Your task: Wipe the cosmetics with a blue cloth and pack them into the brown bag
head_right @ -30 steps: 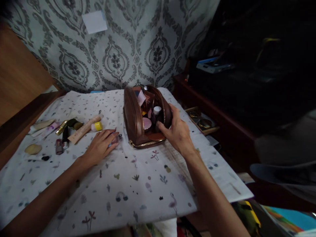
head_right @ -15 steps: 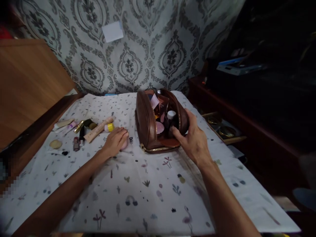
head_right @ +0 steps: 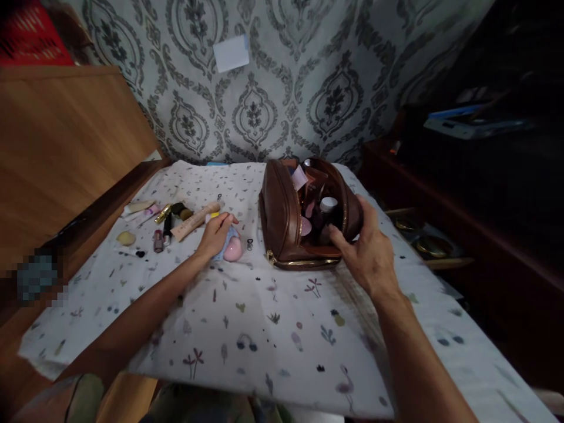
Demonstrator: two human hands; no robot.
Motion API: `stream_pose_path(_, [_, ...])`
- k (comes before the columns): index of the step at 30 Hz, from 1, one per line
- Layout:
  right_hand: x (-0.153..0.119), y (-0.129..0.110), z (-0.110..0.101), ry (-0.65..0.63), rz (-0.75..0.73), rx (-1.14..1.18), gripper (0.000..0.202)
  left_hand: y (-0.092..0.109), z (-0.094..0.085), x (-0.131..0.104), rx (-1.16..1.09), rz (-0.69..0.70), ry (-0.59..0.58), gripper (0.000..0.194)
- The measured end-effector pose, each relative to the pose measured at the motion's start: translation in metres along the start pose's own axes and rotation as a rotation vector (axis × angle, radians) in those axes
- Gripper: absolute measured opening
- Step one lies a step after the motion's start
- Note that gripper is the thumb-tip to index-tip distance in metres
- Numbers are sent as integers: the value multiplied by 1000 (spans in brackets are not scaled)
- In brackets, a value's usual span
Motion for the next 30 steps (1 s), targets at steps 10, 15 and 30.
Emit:
stream_pose_path(10, [-5, -6, -3, 39, -46, 65, 73, -7, -9, -22, 120, 99, -108, 64])
stream_pose_path(15, [-5, -5, -2, 16, -63, 61, 76, -12, -20, -39, 299, 206, -228, 59])
stream_pose_path(30, [-2, 4, 3, 62, -88, 105, 76, 32, -10, -57, 630, 241, -518, 57])
Point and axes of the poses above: each hand's wrist, its own x-axis towards the middle knuckle, its own z-axis out of the palm, y = z × x, the point moved 7 cm from there along x, towards the middle knuckle, and after that the axes turned 10 degrees about -x, right-handed, at the moved point
